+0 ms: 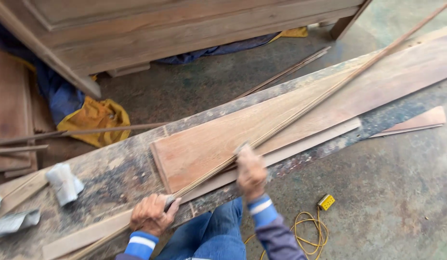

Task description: Manually sanding the edges and surfaces of thin wooden strips using sandpaper.

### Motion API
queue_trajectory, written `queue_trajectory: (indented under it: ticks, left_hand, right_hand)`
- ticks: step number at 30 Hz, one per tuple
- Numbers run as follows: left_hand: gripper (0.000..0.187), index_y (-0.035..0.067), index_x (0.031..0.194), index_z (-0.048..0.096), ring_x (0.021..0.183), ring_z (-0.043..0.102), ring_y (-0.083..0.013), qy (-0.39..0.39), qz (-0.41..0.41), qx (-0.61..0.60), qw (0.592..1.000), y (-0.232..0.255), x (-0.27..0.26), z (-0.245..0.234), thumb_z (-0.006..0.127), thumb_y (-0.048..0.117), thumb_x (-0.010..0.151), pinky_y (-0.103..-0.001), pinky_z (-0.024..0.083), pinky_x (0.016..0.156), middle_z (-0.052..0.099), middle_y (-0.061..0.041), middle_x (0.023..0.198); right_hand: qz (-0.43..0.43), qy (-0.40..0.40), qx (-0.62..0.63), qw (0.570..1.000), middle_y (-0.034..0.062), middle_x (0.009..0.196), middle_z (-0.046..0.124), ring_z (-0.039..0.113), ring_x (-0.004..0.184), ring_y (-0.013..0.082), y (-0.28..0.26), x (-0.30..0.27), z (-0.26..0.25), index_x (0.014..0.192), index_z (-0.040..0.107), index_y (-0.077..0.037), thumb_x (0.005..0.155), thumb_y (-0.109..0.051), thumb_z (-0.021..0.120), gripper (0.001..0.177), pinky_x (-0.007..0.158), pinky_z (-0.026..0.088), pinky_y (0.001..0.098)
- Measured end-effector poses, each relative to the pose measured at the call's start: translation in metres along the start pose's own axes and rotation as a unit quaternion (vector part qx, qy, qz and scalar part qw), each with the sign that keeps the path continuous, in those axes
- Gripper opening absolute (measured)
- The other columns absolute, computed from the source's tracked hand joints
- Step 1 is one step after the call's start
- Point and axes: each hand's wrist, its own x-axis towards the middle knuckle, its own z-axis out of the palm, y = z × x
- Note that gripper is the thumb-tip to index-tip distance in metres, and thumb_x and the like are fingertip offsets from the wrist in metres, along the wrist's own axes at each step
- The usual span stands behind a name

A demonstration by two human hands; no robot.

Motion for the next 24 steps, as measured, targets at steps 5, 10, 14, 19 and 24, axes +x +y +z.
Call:
queue_trajectory:
  ticks: [5,10,14,19,24]
  left_hand:
    - [0.033,0.016,0.070,0.066,0.069,0.064,-0.0291,-0.031,-0.024,0.021,0.999,-0.004,-0.003,0.004,0.082,0.044,0.070,-0.043,0.050,0.063,0.060,-0.006,0.068]
    - [0.040,0.014,0.064,0.062,0.065,0.063,-0.0289,-0.029,-0.018,0.066,0.997,-0.010,-0.013,0.013,0.083,0.048,0.067,-0.044,0.049,0.059,0.057,-0.006,0.065]
    - [0.039,0.017,0.067,0.063,0.059,0.061,-0.0256,0.000,-0.006,0.050,0.999,-0.008,-0.007,0.014,0.081,0.051,0.067,-0.043,0.048,0.052,0.054,-0.003,0.063]
    - [0.042,0.016,0.065,0.062,0.061,0.063,-0.0261,-0.028,-0.008,0.069,0.997,-0.012,-0.011,0.019,0.080,0.053,0.068,-0.044,0.049,0.053,0.055,-0.004,0.063]
    - [0.037,0.017,0.069,0.065,0.062,0.064,-0.0235,-0.049,-0.035,0.026,0.998,-0.011,-0.006,0.014,0.080,0.051,0.066,-0.042,0.051,0.055,0.058,-0.001,0.065]
  right_hand:
    - [0.100,-0.151,-0.130,0.975,0.0152,0.103,0.075,0.070,0.097,0.0236,0.050,0.027,-0.006,0.115,0.076,-0.011,0.105,-0.013,0.057,0.022,0.082,0.059,0.0341]
    - [0.126,-0.109,-0.172,0.971,0.0150,0.103,0.074,0.069,0.094,0.0269,0.045,0.031,-0.009,0.110,0.073,-0.006,0.108,-0.015,0.052,0.023,0.082,0.059,0.0369]
    - [-0.027,-0.036,-0.053,0.998,0.0175,0.111,0.074,0.068,0.083,0.0197,0.018,0.000,0.001,0.110,0.072,-0.002,0.105,-0.016,0.060,0.019,0.074,0.058,0.0282]
    - [0.099,-0.040,-0.197,0.975,0.0145,0.104,0.076,0.063,0.077,0.0208,0.106,0.004,0.009,0.104,0.074,-0.004,0.102,-0.011,0.064,0.013,0.069,0.057,0.0294]
    - [0.014,-0.021,-0.127,0.992,0.0217,0.115,0.076,0.062,0.077,0.0161,0.048,0.002,0.009,0.110,0.074,-0.001,0.102,-0.012,0.063,0.018,0.068,0.057,0.0267]
